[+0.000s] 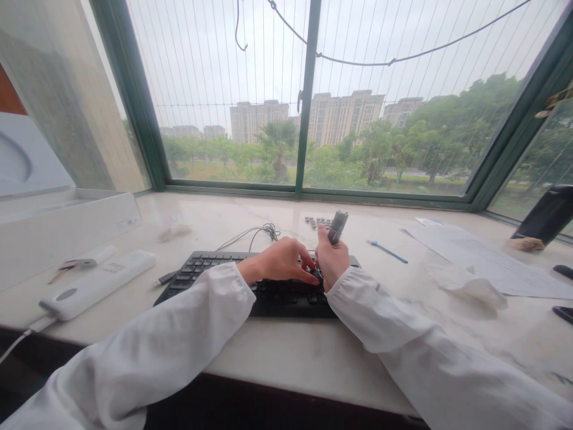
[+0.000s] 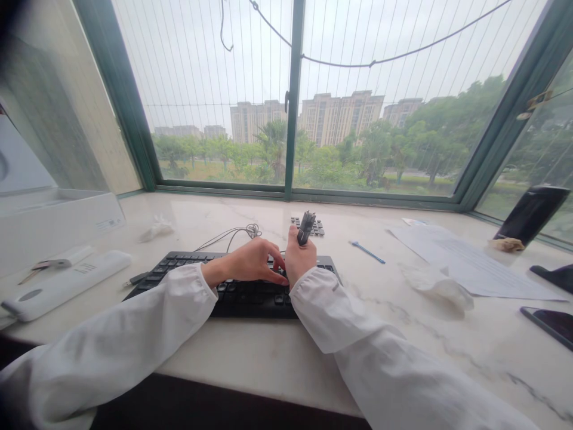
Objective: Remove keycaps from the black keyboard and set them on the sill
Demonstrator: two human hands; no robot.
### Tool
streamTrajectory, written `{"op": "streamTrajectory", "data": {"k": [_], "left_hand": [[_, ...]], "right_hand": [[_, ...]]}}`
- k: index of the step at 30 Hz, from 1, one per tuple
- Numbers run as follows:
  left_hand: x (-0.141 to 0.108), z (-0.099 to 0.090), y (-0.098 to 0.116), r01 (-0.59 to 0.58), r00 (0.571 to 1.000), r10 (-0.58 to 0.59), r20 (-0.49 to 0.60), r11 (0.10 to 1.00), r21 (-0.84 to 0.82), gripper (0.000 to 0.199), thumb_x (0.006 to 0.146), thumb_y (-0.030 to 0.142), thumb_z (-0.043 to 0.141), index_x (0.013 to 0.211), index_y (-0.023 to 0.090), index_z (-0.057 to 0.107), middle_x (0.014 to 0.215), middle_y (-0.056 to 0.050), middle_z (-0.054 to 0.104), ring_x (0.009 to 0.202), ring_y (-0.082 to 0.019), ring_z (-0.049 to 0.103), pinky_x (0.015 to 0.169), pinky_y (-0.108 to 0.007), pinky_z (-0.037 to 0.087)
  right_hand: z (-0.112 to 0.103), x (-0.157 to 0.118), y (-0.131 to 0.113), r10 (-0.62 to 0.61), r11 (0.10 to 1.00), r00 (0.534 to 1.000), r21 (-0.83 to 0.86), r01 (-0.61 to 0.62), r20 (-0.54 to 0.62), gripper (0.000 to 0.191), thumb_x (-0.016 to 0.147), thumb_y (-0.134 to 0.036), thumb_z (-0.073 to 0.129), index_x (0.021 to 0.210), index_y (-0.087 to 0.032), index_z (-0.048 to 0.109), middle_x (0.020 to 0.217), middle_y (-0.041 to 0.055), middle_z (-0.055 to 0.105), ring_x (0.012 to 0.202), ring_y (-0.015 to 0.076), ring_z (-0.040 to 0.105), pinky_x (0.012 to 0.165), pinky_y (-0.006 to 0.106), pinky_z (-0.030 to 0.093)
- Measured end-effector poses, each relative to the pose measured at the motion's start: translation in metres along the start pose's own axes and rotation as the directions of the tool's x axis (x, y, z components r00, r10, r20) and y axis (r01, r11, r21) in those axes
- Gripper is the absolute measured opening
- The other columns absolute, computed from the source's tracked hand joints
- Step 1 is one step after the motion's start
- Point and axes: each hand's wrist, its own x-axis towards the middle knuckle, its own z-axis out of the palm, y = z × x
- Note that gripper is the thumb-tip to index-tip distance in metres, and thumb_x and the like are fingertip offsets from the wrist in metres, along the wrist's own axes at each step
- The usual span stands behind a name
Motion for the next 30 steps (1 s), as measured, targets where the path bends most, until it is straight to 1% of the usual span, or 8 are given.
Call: {"op": "streamTrajectory", "data": {"k": [5,9,14,17,21,23,25,30], "left_hand": [[0.000,-0.003,0.002,0.031,0.999,-0.030,0.025,0.999,-0.024,0.038,0.062,0.045,0.076,0.085,0.016,0.077,0.070,-0.002,0.068,0.059,-0.011,0.055,0.055,-0.021,0.037],[0.002,-0.005,-0.004,0.063,0.996,-0.060,0.067,0.997,-0.052,0.039,0.061,0.046,0.076,0.086,0.016,0.077,0.069,0.000,0.066,0.060,-0.011,0.053,0.056,-0.021,0.036],[0.004,-0.007,-0.014,0.078,0.994,-0.069,0.087,0.992,-0.101,0.041,0.061,0.050,0.075,0.087,0.017,0.076,0.072,0.000,0.067,0.066,-0.012,0.056,0.064,-0.021,0.039],[0.003,-0.008,-0.014,0.086,0.994,-0.080,0.072,0.993,-0.081,0.045,0.060,0.054,0.074,0.086,0.018,0.076,0.073,0.000,0.066,0.065,-0.012,0.055,0.062,-0.021,0.038],[0.001,-0.007,-0.013,0.095,0.995,-0.093,0.039,0.994,-0.054,0.042,0.059,0.055,0.074,0.076,0.016,0.074,0.067,0.002,0.063,0.063,-0.011,0.052,0.058,-0.021,0.036],[0.001,-0.005,-0.013,0.097,0.995,-0.096,0.029,0.994,-0.052,0.042,0.059,0.054,0.074,0.073,0.015,0.072,0.065,0.002,0.062,0.062,-0.011,0.052,0.059,-0.020,0.036],[0.001,-0.003,-0.014,0.100,0.995,-0.099,0.025,0.994,-0.049,0.041,0.059,0.055,0.073,0.071,0.015,0.071,0.064,0.002,0.061,0.062,-0.011,0.052,0.058,-0.020,0.035],[0.002,0.000,-0.019,0.089,0.996,-0.089,0.017,0.996,-0.020,0.034,0.062,0.049,0.072,0.071,0.016,0.071,0.067,0.002,0.062,0.061,-0.011,0.053,0.057,-0.020,0.036]], "right_hand": [[0.003,0.001,0.003,-0.002,0.997,1.000,0.076,0.004,-0.027,0.050,0.072,-0.068,0.052,0.060,-0.019,0.051,0.041,-0.0051,0.038,0.040,0.0120,0.042,0.039,0.025,0.033],[0.009,0.003,0.002,0.064,0.978,0.998,0.198,-0.062,-0.004,0.047,0.076,-0.061,0.054,0.054,-0.022,0.042,0.038,-0.0069,0.033,0.034,0.0092,0.033,0.033,0.024,0.027],[0.008,-0.002,-0.011,0.161,0.904,0.978,0.379,-0.200,0.131,0.047,0.080,-0.048,0.056,0.050,-0.023,0.029,0.033,-0.0094,0.024,0.029,0.0065,0.022,0.028,0.022,0.018],[0.003,-0.007,-0.019,0.142,0.861,0.958,0.446,-0.244,0.250,0.049,0.080,-0.042,0.057,0.049,-0.023,0.025,0.032,-0.0103,0.021,0.028,0.0051,0.018,0.028,0.021,0.015],[-0.004,-0.014,-0.019,-0.021,0.893,0.894,0.410,-0.184,0.447,0.049,0.076,-0.042,0.064,0.049,-0.022,0.028,0.033,-0.0098,0.024,0.029,0.0043,0.020,0.029,0.020,0.017],[-0.006,-0.016,-0.017,-0.082,0.910,0.859,0.390,-0.142,0.505,0.049,0.075,-0.044,0.065,0.049,-0.022,0.030,0.033,-0.0089,0.026,0.029,0.0047,0.023,0.030,0.021,0.019],[-0.007,-0.017,-0.016,-0.117,0.922,0.845,0.372,-0.101,0.521,0.050,0.076,-0.047,0.064,0.048,-0.021,0.031,0.034,-0.0080,0.028,0.030,0.0053,0.025,0.031,0.022,0.020],[-0.007,-0.017,-0.010,-0.201,0.956,0.855,0.286,0.065,0.478,0.049,0.077,-0.051,0.062,0.049,-0.019,0.038,0.036,-0.0067,0.033,0.035,0.0062,0.030,0.036,0.022,0.027]]}}
